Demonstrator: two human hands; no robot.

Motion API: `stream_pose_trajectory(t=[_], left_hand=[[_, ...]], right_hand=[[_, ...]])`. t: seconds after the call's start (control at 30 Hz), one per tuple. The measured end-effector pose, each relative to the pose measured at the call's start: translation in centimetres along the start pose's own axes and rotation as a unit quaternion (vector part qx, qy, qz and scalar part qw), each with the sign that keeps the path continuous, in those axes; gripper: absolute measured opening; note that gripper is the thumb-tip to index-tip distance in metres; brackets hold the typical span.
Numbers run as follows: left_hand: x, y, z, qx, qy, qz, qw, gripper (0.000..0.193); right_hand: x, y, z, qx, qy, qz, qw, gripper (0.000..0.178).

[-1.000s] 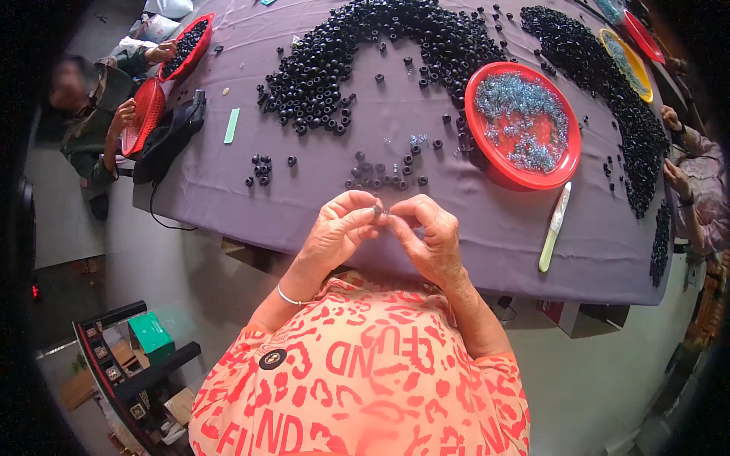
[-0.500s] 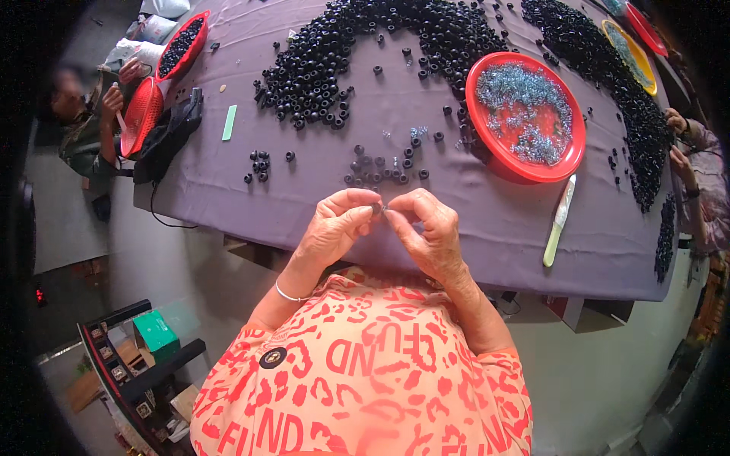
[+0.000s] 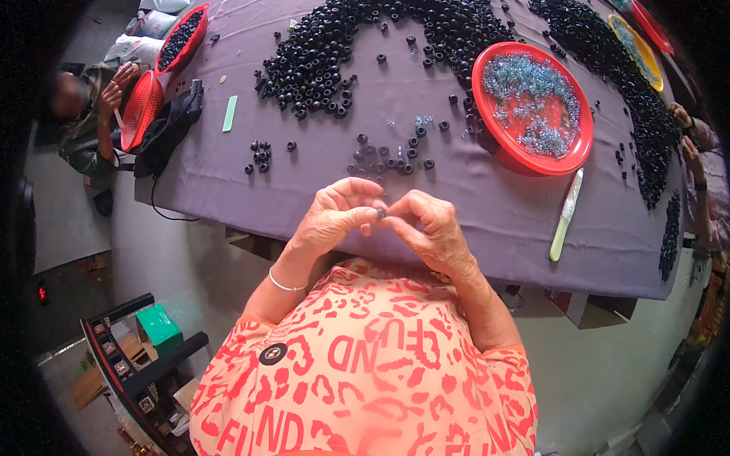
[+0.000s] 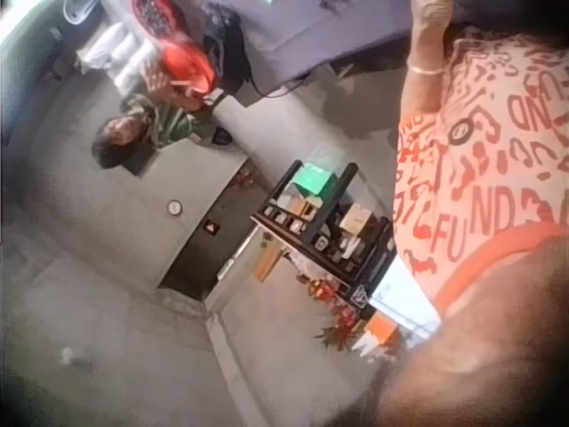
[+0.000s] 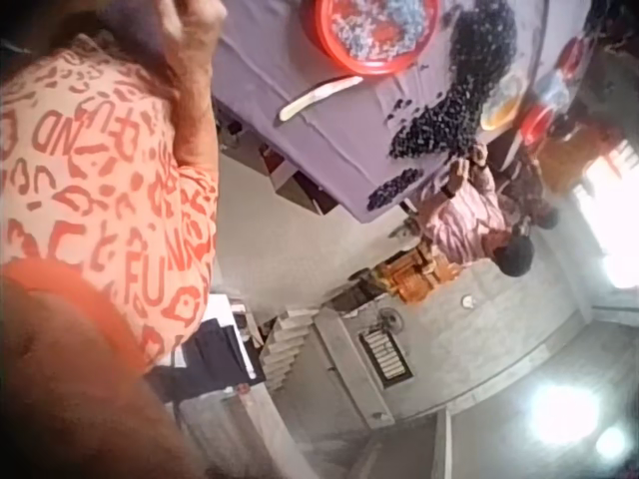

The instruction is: The person assembles small parts by picking up black plastic components and small springs from the table and inserting the springs into the components by hand.

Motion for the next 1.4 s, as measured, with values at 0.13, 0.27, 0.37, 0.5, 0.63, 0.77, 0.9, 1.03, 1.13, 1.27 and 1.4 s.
stream_pose_trajectory(t=[0.13,0.27,0.37,0.5,0.63,0.77,0.9,1.03,1.13,1.27,1.4], left_hand=[[0.0,-0.1,0.3,0.028,0.024,0.014,0.999,0.032],[-0.2,-0.4,-0.1,0.030,0.070,-0.014,0.997,0.028],[-0.3,-0.5,-0.1,0.041,0.064,0.013,0.997,0.028],[-1.2,-1.0,1.4,0.074,-0.033,0.065,0.995,0.023],[-2.9,-2.6,3.3,0.122,-0.117,0.097,0.981,0.025],[-4.6,-4.5,3.6,0.201,-0.092,0.128,0.967,0.018],[-4.9,-4.9,2.9,0.213,-0.048,0.177,0.960,0.013],[-4.5,-4.7,2.8,0.219,-0.045,0.215,0.951,0.014],[-4.0,-4.4,2.9,0.204,-0.048,0.226,0.951,0.015],[-2.6,-3.4,2.5,0.157,-0.111,0.182,0.964,0.013],[-1.2,-2.9,2.0,0.113,-0.163,0.123,0.972,0.010]], right_hand=[[-0.5,-0.3,-0.5,0.001,-0.028,0.033,0.999,0.008],[-0.6,-0.3,0.4,0.039,-0.102,0.027,0.994,0.009],[-0.5,0.0,0.7,0.049,-0.060,0.044,0.996,0.010],[-1.3,-0.3,-0.5,-0.041,0.053,0.103,0.992,0.011],[-2.4,-1.1,1.5,0.023,0.075,0.168,0.983,0.015],[-2.4,-2.3,2.3,0.067,0.078,0.189,0.977,0.016],[-3.0,-2.3,3.9,0.098,0.045,0.235,0.966,0.018],[-3.8,-1.3,4.5,0.096,0.075,0.264,0.957,0.017],[-4.1,-0.2,3.8,0.041,0.102,0.304,0.946,0.014],[0.4,6.7,2.1,0.089,-0.016,0.073,0.993,0.011],[2.0,14.3,0.3,0.088,-0.149,-0.050,0.984,0.017]])
Point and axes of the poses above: each hand's wrist, its own y-axis towards the middle knuckle, its own x-axis out of the back of the hand, z = x × y, the point moved 9 cm from there along y, towards the middle knuckle, and after that the axes turned 6 degrees about y, right-handed, at the moved point
